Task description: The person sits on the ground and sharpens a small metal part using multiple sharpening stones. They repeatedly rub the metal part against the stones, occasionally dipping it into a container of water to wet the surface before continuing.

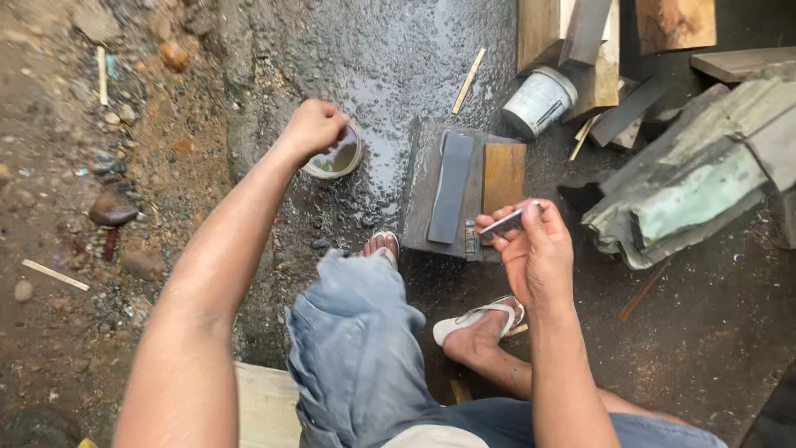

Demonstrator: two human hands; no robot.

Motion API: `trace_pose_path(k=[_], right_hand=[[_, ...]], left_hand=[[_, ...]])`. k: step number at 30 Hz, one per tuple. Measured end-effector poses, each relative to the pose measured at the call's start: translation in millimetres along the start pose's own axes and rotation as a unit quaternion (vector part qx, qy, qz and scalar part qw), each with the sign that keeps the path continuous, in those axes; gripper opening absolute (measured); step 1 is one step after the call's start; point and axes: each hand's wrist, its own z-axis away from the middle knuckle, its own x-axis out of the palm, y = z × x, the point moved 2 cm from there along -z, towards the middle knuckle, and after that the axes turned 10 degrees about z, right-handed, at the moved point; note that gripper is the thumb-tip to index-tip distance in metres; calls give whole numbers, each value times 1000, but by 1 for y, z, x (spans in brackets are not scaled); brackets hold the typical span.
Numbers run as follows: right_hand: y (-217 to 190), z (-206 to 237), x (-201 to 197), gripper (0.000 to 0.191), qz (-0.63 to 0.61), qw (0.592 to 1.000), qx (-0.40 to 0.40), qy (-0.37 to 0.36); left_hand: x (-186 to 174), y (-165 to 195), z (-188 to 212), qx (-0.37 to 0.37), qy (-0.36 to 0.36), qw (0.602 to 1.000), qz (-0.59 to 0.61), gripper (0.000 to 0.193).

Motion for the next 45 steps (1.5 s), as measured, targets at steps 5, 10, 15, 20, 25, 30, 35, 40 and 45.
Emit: trace_pose_path(k=[5,10,15,20,25,30,35,40,45], right_hand=[[29,-42,-13,14,12,994,110,-23],[53,-60,-33,25,-74,983,164,-28],[78,-73,-35,26,-112,976,186,-29],[97,-94,-10,16,-103,977,169,-78],[94,-107,7,14,-101,981,145,-81],[57,-95,2,17,-35,992,84,-92],[16,-72,9,16,-65,988,10,-139],[-17,-42,23,17,-51,987,-52,-143],[-44,-12,31,19,87,976,-153,-124]], left_hand=[[22,-106,-67,-79,59,987,-125,33],[40,-132,-75,-71,170,982,-51,35],[52,-78,-42,-212,23,892,398,22],[112,27,22,-158,-207,908,328,25],[125,68,46,-40,-238,944,226,31],[106,57,58,99,-191,954,210,30],[115,60,88,185,-232,937,185,34],[117,93,123,274,-199,912,230,17],[97,128,154,488,-62,868,63,11]])
